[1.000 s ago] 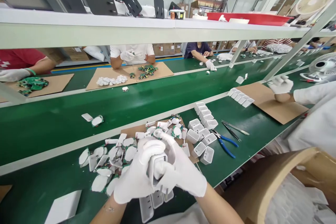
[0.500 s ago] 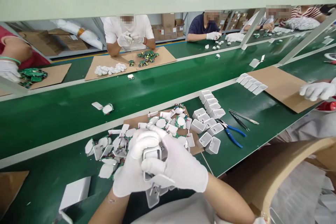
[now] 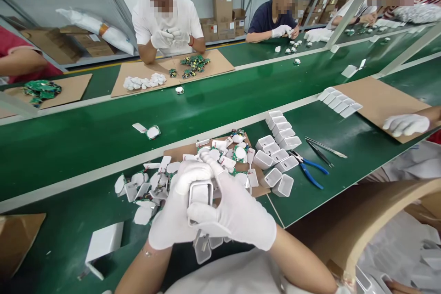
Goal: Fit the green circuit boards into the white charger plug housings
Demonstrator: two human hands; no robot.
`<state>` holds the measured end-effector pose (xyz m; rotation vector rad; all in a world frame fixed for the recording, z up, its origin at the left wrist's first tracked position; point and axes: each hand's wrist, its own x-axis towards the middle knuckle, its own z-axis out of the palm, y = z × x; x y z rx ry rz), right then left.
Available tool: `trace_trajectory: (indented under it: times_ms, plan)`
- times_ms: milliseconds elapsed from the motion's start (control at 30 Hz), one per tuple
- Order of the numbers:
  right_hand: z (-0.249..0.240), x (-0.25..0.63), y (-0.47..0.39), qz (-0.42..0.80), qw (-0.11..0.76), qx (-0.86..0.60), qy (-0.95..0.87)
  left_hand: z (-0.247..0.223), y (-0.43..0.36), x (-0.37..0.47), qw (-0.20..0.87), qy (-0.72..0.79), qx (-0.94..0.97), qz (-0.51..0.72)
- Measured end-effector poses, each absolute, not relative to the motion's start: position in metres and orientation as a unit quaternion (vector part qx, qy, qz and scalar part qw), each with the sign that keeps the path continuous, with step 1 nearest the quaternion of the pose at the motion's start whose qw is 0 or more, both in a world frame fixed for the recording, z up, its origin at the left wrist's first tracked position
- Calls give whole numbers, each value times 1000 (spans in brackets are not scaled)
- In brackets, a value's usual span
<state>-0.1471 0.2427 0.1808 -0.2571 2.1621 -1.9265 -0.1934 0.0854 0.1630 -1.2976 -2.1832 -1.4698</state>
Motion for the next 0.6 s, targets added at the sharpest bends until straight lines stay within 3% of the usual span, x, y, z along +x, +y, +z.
trace_trajectory:
  times_ms: [100,167,300,433,600]
  plan:
    - [172,-140,248,-693,107,-72,709,165,87,-194,69,-764,-399,-503]
    - [166,-134,255,-733,47,-82,674,165,89,-194,51,-795,-357,-488]
    - [158,-119,267,-700,-178,-113,682,161,101,-196,89,-845,-320,-420]
    - [150,-106,276,-577,-367,-16,729,165,127,-207,166,-858,-378,-304]
    - [134,-95,295,-571,-428,135,687,184,182,-222,250,-821,-503,-100]
